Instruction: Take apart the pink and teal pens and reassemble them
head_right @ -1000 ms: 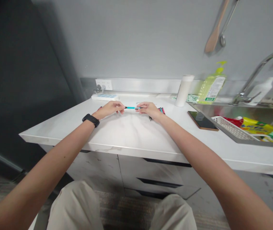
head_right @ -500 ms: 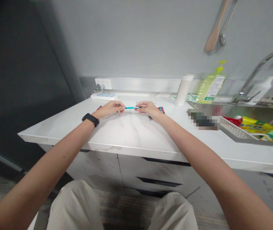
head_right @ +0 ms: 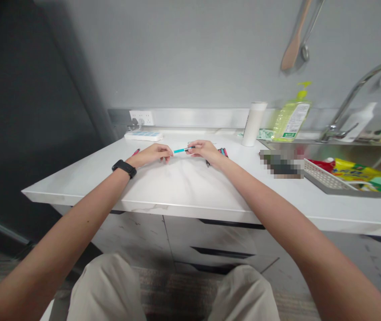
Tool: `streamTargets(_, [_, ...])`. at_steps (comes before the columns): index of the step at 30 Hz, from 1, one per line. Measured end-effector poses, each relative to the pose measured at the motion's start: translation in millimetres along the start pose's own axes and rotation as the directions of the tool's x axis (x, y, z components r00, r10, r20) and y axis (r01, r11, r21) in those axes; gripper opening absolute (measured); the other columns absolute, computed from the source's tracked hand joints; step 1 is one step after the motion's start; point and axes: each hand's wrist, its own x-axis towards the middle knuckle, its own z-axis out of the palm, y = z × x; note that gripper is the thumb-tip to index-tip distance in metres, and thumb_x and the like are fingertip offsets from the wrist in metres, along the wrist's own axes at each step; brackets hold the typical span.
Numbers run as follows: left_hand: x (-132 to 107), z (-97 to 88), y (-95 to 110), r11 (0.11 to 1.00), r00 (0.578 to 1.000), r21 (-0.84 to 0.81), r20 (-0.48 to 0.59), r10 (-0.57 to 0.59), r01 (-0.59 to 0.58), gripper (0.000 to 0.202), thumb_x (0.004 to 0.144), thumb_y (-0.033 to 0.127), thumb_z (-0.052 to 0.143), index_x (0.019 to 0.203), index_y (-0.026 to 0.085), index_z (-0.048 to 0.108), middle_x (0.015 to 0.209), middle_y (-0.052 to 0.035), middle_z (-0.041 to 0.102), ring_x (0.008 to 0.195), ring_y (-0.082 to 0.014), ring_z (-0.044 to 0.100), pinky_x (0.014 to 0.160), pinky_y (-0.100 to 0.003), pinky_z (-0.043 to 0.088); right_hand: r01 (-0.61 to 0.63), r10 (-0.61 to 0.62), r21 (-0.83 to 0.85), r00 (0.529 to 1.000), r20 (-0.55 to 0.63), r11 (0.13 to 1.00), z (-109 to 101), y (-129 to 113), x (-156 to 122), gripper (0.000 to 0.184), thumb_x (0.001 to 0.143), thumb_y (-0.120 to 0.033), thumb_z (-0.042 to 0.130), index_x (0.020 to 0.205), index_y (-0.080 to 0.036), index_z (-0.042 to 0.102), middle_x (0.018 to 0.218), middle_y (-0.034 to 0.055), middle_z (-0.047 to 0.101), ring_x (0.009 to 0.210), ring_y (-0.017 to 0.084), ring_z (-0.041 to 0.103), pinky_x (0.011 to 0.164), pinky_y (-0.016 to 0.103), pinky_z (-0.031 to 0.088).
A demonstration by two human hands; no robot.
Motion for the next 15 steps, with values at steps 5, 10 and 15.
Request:
streamTargets(5, [1.6,0.0,-4.1,0.999,1.000,-0.032,0.025,0.007,-0.006,0.021,0.082,0.029,0.054,0.095,0.016,0.062,0.070,-0.0011,0.064,0.063,-0.0100,0.059,0.058,-0.022,0.041,-0.013,0.014,0.010,0.999,-0.048,1.000,2.0,-2.9,-0.5,0.007,0.078,-0.013,0.066,0.084,-0.017,0.064,0.082,0.0033,0.072,0.081,0.013,0.070,0.075,0.025,0.054])
streamTargets(10, [2.0,1.0,-4.8,0.999,0.999,-0.048,0.041,-0.008,0.010,0.014,0.078,0.026,0.056,0.084,0.015,0.061,0.073,-0.0025,0.065,0.064,-0.0102,0.059,0.059,-0.022,0.042,-0.024,0.024,0.001,0.998,-0.056,1.000,3.4,-5.3,-1.8,0.011,0.076,-0.010,0.068,0.083,-0.018,0.064,0.082,0.0026,0.071,0.082,0.014,0.070,0.076,0.026,0.055])
streamTargets(15, [-0.5,0.4,-1.5,1.000,1.000,-0.021,0.007,-0.014,0.014,0.020,0.077,0.029,0.058,0.091,0.016,0.062,0.073,-0.0015,0.063,0.062,-0.0098,0.056,0.056,-0.022,0.041,-0.029,0.029,0.000,0.998,-0.057,1.000,2.9,-6.1,-1.9,0.009,0.077,-0.010,0.066,0.082,-0.017,0.064,0.083,0.0035,0.071,0.084,0.014,0.070,0.077,0.027,0.056])
